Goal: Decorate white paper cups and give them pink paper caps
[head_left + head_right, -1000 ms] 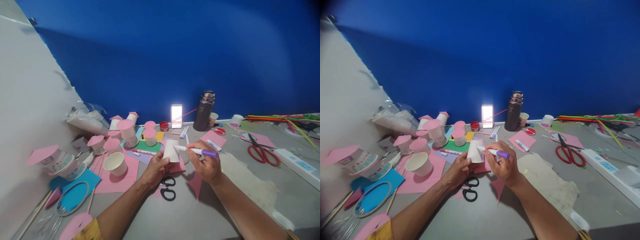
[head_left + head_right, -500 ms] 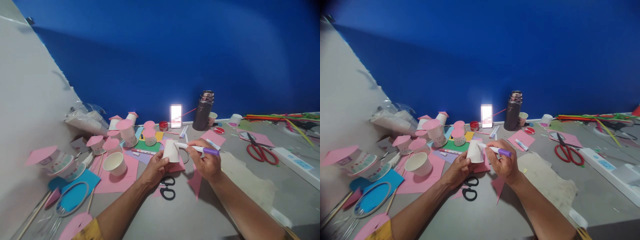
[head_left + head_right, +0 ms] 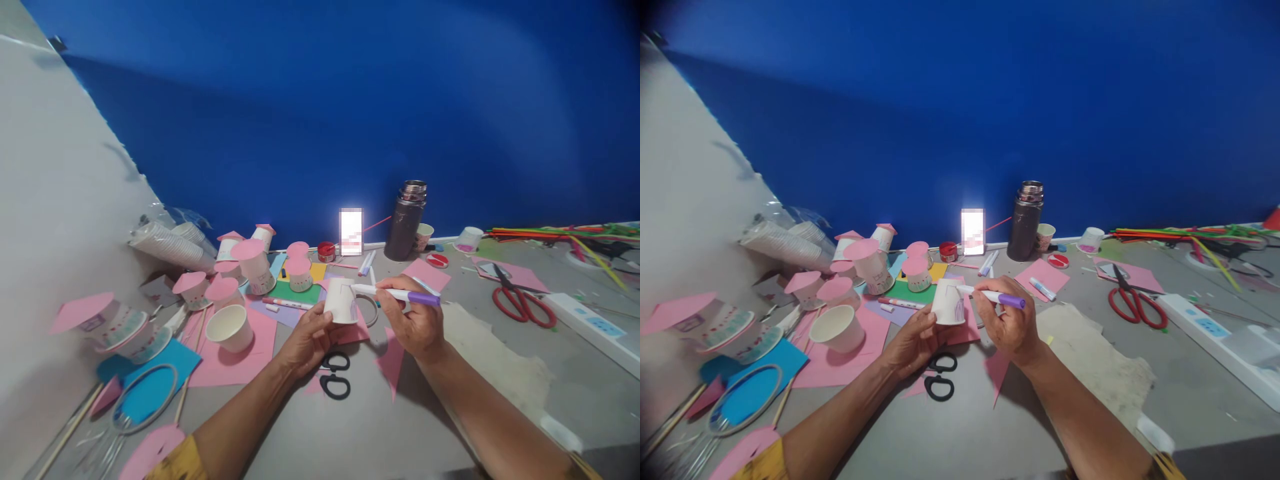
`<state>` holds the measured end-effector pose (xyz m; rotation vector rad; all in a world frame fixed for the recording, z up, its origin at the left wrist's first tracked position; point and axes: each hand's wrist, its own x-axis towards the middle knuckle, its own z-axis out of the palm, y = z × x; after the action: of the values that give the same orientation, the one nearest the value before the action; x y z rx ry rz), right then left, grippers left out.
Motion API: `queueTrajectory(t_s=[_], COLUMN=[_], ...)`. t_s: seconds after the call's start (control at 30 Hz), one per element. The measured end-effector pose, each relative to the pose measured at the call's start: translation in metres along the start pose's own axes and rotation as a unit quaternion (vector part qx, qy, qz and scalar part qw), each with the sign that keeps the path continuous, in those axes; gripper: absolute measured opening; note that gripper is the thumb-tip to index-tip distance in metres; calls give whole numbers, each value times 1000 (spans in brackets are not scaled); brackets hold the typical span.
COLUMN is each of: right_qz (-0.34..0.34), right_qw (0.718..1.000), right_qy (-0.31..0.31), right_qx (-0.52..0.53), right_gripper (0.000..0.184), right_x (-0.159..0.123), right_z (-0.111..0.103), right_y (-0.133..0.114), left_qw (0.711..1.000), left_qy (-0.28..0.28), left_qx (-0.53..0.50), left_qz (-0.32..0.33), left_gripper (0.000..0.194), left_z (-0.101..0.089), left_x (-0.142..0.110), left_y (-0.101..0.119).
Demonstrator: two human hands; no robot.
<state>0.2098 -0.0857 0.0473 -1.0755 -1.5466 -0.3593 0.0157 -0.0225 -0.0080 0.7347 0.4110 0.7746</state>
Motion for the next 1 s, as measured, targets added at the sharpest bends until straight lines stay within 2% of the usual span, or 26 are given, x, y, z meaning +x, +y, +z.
queueTrajectory(t_s=[0.3,0.47,0.83,1.0], right_qz=[8,-4,15,-7], right_qw=[1000,1000,1000,1000], right_qy=[-1,1,-12,-14], right_qx=[2,8,7,22], right_gripper=[9,8,8,10], right_x=[1,1,0,1], right_z=[-1,-1,-3,-3], right_y=[-2,-2,-2,-4], left_qw=[1000,1000,998,999], left_qy=[1,-14,-49,-34], left_qx=[-13,-21,-24,-29], left_qz=[2,-1,-5,-6], left_gripper=[46,40,35,38], left_z=[-2,-3,-4,-5], left_x=[1,1,1,1], left_y=[0,0,0,0])
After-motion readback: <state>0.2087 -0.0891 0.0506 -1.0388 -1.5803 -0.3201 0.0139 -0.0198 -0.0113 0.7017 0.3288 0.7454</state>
